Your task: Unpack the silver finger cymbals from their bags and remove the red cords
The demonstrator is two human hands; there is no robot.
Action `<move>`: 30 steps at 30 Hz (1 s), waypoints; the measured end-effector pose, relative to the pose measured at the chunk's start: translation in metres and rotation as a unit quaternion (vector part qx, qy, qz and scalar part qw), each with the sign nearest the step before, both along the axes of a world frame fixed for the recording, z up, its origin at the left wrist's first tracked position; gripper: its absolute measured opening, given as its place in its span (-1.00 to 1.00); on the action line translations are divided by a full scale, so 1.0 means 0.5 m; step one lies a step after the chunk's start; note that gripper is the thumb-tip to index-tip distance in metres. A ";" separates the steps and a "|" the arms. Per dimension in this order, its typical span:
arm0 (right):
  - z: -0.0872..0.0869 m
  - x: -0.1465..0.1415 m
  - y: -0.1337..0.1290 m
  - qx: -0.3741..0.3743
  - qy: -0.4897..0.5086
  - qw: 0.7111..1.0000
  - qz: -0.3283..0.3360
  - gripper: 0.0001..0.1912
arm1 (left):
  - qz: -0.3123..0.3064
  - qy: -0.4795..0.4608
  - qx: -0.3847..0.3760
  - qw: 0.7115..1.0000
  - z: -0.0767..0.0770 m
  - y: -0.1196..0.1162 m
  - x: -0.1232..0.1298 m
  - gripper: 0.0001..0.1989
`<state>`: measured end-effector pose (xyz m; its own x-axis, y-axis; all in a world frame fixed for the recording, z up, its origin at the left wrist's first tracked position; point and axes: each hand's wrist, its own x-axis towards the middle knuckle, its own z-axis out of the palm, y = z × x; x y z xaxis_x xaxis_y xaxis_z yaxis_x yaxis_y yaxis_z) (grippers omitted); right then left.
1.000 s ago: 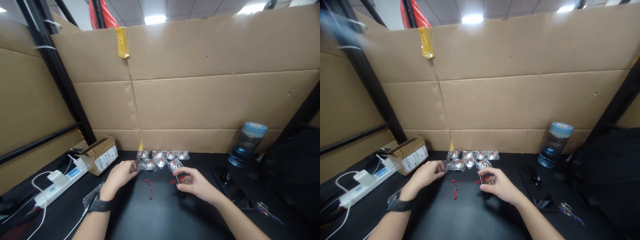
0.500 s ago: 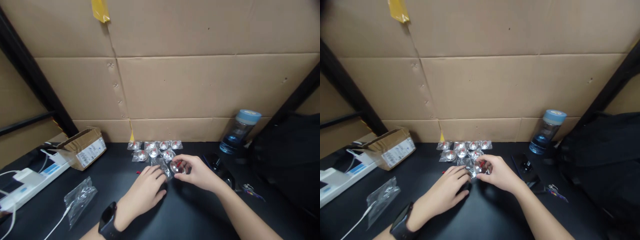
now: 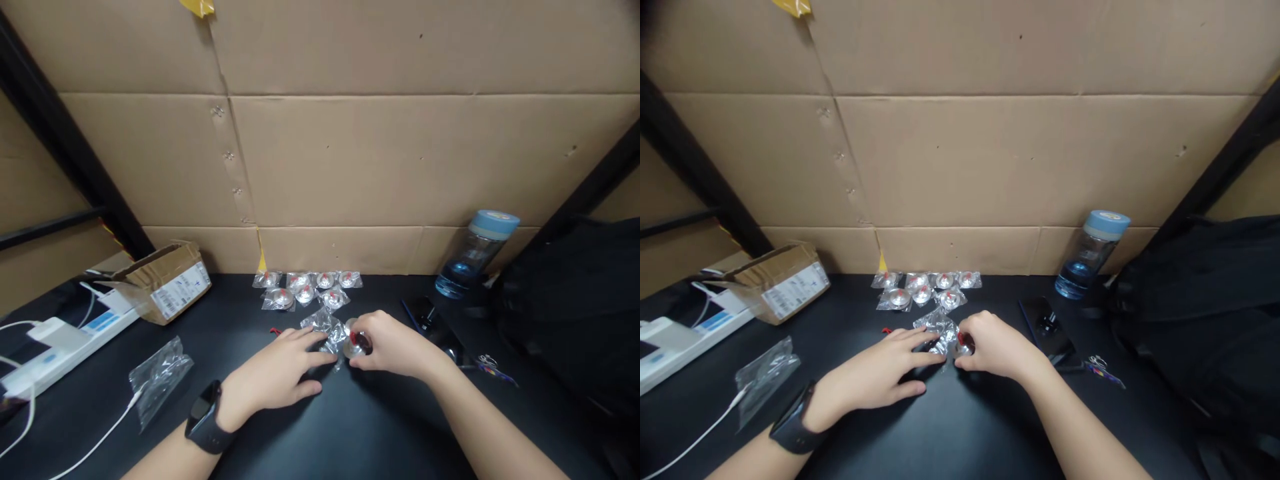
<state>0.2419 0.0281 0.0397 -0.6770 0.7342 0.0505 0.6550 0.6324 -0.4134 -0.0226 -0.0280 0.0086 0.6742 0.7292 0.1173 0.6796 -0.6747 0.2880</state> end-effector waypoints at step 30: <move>-0.067 -0.044 0.016 0.024 0.057 0.998 -0.029 -0.77 | 0.009 -0.005 -0.028 1.000 -0.010 -0.010 0.006 -0.41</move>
